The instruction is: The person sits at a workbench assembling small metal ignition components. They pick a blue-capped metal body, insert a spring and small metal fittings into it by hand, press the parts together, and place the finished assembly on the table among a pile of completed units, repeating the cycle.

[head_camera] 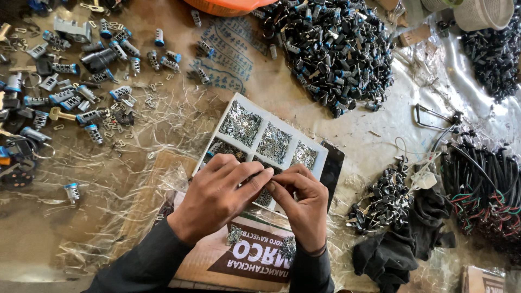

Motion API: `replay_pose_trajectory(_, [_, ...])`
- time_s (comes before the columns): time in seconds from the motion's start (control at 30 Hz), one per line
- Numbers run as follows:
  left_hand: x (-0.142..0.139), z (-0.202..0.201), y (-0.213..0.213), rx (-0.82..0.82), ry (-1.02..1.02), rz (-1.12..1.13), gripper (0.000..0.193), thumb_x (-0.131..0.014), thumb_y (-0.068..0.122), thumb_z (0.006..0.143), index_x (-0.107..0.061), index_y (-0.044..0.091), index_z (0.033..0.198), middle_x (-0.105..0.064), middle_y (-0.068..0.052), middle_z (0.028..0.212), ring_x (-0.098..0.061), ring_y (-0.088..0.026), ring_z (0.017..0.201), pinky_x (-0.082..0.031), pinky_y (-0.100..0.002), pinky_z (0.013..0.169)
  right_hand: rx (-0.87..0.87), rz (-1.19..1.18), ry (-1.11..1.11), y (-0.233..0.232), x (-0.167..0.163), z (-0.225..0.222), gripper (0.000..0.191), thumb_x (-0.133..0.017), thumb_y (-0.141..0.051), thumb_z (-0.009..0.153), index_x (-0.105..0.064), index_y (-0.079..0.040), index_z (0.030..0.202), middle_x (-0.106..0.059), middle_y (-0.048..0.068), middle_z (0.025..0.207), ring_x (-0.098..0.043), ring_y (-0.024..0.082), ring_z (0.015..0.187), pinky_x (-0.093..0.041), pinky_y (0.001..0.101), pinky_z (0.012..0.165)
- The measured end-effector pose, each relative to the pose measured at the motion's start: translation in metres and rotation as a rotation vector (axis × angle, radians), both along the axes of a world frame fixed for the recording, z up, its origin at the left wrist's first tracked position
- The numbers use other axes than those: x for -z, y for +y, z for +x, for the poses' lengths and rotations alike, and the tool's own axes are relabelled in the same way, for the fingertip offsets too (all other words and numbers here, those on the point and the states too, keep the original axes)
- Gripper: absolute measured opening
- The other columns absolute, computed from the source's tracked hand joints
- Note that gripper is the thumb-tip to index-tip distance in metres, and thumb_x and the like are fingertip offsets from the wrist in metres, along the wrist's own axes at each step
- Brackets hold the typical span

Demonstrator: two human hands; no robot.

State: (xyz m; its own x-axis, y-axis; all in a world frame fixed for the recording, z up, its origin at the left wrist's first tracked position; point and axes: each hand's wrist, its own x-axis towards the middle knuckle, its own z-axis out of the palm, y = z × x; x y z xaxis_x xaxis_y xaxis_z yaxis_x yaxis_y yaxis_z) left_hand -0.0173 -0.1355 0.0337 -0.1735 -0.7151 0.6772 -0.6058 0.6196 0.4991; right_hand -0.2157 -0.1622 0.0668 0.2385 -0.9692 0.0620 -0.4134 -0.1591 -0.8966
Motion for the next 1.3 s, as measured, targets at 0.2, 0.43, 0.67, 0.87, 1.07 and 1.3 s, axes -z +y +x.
replay_pose_trajectory(0.2, [0.000,0.002,0.001,-0.011,-0.097,-0.042,0.041,-0.068,0.010,0.086,-0.070,0.000,0.126,-0.065,-0.008,0.115,-0.062,-0.022,0.095,-0.051,-0.038,0.093,0.015,0.041,-0.021,-0.001,0.008,-0.001,0.007,-0.080,0.001,0.084,-0.077,0.004,0.090,-0.064,0.001,0.083,-0.052,0.003,0.068,-0.041,0.0198,0.058])
replay_pose_trajectory(0.43, [-0.001,0.000,0.001,-0.006,0.068,0.020,0.041,-0.080,0.014,0.086,-0.071,0.004,0.124,-0.068,-0.006,0.115,-0.064,-0.022,0.093,-0.049,-0.037,0.087,-0.029,0.140,-0.241,-0.005,0.012,-0.011,0.007,-0.075,-0.002,0.091,-0.074,0.005,0.092,-0.065,0.002,0.088,-0.057,0.007,0.076,-0.043,0.0229,0.066])
replay_pose_trajectory(0.67, [-0.010,-0.001,0.002,-0.019,0.101,0.051,0.040,-0.085,0.018,0.083,-0.072,0.004,0.118,-0.070,-0.008,0.109,-0.063,-0.025,0.092,-0.050,-0.040,0.084,0.041,-0.043,0.287,0.002,0.001,0.001,0.014,-0.076,-0.008,0.089,-0.077,0.002,0.097,-0.064,0.002,0.080,-0.057,0.009,0.065,-0.047,0.0250,0.059])
replay_pose_trajectory(0.87, [-0.015,-0.010,0.009,0.055,0.164,0.156,0.040,-0.089,0.014,0.075,-0.073,0.006,0.110,-0.073,-0.007,0.106,-0.068,-0.026,0.091,-0.054,-0.038,0.078,-0.069,0.428,-0.387,0.021,0.012,-0.025,0.026,-0.074,-0.011,0.099,-0.067,0.003,0.120,-0.071,0.007,0.101,-0.067,0.011,0.091,-0.055,0.0257,0.081])
replay_pose_trajectory(1.07, [-0.016,-0.012,0.018,0.066,0.400,0.352,0.045,-0.091,0.015,0.073,-0.073,0.006,0.113,-0.072,-0.009,0.112,-0.070,-0.011,0.079,-0.059,-0.025,0.067,0.330,-0.296,0.487,0.044,0.036,-0.100,0.020,-0.077,-0.022,0.093,-0.073,-0.013,0.110,-0.076,0.003,0.107,-0.073,0.015,0.094,-0.059,0.0294,0.082])
replay_pose_trajectory(1.3, [-0.012,-0.012,0.021,0.087,0.363,0.341,0.045,-0.090,0.015,0.075,-0.073,0.005,0.115,-0.071,-0.011,0.114,-0.070,-0.012,0.080,-0.060,-0.026,0.069,0.703,-0.353,1.128,0.034,0.054,-0.179,0.029,-0.079,-0.032,0.087,-0.077,-0.006,0.100,-0.069,0.010,0.097,-0.061,0.031,0.096,-0.051,0.0432,0.079])
